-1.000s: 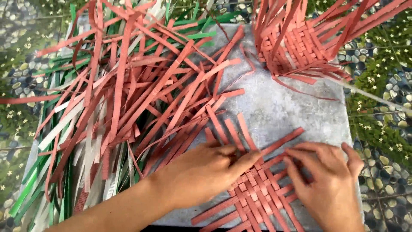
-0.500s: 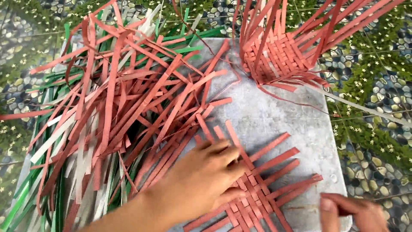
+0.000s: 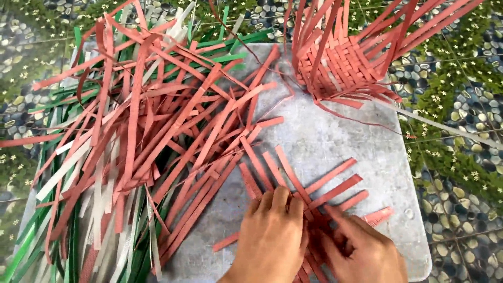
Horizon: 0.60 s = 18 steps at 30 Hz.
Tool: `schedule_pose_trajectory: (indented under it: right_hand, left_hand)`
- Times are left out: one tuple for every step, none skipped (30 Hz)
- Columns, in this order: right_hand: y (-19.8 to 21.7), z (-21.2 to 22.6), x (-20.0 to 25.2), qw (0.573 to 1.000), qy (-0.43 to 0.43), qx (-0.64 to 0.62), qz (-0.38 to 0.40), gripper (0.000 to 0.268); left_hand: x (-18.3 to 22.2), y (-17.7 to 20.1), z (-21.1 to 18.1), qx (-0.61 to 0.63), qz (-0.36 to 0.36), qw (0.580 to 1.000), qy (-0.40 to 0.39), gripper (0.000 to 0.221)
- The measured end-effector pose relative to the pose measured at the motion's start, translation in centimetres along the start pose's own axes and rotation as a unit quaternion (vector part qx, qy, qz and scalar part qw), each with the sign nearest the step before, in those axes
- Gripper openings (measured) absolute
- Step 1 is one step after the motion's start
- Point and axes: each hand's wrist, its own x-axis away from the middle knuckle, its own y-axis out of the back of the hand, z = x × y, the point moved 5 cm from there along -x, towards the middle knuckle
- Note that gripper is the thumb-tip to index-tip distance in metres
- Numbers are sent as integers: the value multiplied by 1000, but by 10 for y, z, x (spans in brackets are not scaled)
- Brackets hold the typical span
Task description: Weaving flat plastic strips together to create a base for a mat or basket.
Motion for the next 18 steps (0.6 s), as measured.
schedule_pose_trajectory:
  right_hand:
    - [1,1,0,1000,-15,4,5,45]
    - [2,2,0,999,-32,9,9,43]
    - [3,3,0,999,-34,11,10,43]
    - [3,3,0,998,-59,23,31,43]
    - [2,2,0,994,-83,35,53,44]
    - [2,2,0,994,-84,35,53,44]
    - [2,2,-1,995,-83,24,54,44]
    - [2,2,-1,995,-81,14,54,44]
    - [2,2,0,995,-81,15,54,44]
    - [3,2,1,995,-91,11,47,43]
    - [4,3,2,994,-101,7,39,42]
    - [0,-4,2,994,-102,8,39,42]
    - [-3,-3,1,999,-35,-20,24,42]
    - [-3,-2,2,998,32,-45,10,42]
    - [0,-1,0,999,33,-43,10,42]
    - [-3,-1,-2,997,2,-39,61,44]
    - [-6,0,-4,993,-29,-36,110,46]
    - [-2,8,-6,993,-23,-35,109,46]
  left_hand:
    - [-2,-2,1,-1,24,999,28,25]
    - [-4,-5,1,-2,49,997,55,14]
    - [-4,-8,2,0,51,997,54,14]
    - [-4,-8,5,17,38,997,63,12]
    - [-4,-9,7,34,26,996,72,11]
    - [-3,-7,9,34,27,996,72,11]
    - [-1,-6,10,53,36,996,58,11]
    - [2,-6,10,74,44,995,45,11]
    - [10,0,13,75,44,995,45,11]
    - [19,12,15,85,-28,995,36,23]
    - [29,26,18,95,-101,990,26,38]
    - [41,25,28,96,-101,990,26,38]
    - [53,24,43,60,-99,990,78,44]
    - [66,23,57,26,-97,986,131,51]
    - [67,21,58,28,-98,986,132,51]
    - [70,16,63,52,-59,985,151,55]
    - [73,12,68,76,-19,982,170,59]
    - [72,12,66,75,-25,982,172,59]
